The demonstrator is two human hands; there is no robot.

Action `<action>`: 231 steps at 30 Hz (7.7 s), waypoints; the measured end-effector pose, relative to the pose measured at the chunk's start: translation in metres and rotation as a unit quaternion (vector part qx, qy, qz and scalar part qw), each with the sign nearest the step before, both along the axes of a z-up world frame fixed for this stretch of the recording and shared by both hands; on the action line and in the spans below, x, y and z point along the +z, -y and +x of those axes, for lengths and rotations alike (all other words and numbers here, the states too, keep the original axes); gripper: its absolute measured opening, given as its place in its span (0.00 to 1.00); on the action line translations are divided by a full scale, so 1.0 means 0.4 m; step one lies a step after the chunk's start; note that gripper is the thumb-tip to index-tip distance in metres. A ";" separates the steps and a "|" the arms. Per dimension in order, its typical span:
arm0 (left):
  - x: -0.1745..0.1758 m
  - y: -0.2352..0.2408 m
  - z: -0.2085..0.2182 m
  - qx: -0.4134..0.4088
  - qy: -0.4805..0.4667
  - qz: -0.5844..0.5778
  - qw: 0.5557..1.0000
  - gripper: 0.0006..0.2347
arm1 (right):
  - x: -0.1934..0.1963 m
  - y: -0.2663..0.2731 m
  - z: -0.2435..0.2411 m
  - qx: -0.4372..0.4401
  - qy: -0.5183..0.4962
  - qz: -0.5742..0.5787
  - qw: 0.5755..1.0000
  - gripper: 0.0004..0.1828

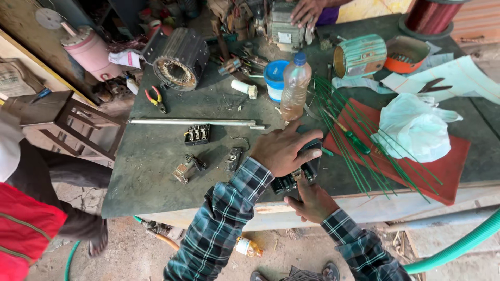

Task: The person uses a screwdriver to adjust small electrical components on a workbench. They repeatedly tighten or loosen screws on the components while holding them in place with their other hand.

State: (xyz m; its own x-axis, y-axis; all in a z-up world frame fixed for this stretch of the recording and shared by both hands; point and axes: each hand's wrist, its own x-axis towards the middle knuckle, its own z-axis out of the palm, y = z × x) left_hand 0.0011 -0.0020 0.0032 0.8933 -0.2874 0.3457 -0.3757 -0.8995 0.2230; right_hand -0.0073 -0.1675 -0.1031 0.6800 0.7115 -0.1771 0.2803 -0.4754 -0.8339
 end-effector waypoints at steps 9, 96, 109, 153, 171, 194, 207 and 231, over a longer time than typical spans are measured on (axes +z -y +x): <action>0.002 -0.012 0.033 -0.012 0.036 0.015 0.999 0.16 | 0.008 -0.020 -0.008 -0.035 0.024 -0.035 0.998 0.55; -0.018 -0.017 0.096 -0.017 -0.080 -0.031 0.996 0.20 | 0.006 -0.005 0.010 0.018 0.003 0.012 1.000 0.49; -0.026 -0.030 0.117 -0.011 -0.055 -0.027 0.998 0.22 | 0.024 -0.020 0.022 0.006 -0.037 0.032 0.999 0.56; -0.019 -0.031 0.111 -0.018 -0.053 -0.034 0.998 0.18 | -0.013 -0.006 0.023 -0.024 -0.002 0.053 0.998 0.57; -0.035 -0.032 0.121 -0.023 -0.036 -0.037 0.998 0.20 | -0.010 -0.010 0.035 -0.004 -0.019 0.028 0.999 0.56; -0.053 -0.020 0.121 -0.016 -0.069 -0.037 0.997 0.21 | -0.013 0.000 0.024 -0.008 0.045 0.035 0.998 0.52; -0.040 -0.024 0.124 -0.014 -0.023 -0.017 1.000 0.20 | -0.004 -0.007 0.036 -0.007 -0.004 0.032 0.999 0.58; -0.044 -0.020 0.115 -0.025 -0.018 -0.050 0.998 0.21 | 0.005 -0.001 0.030 0.003 0.038 0.024 0.999 0.56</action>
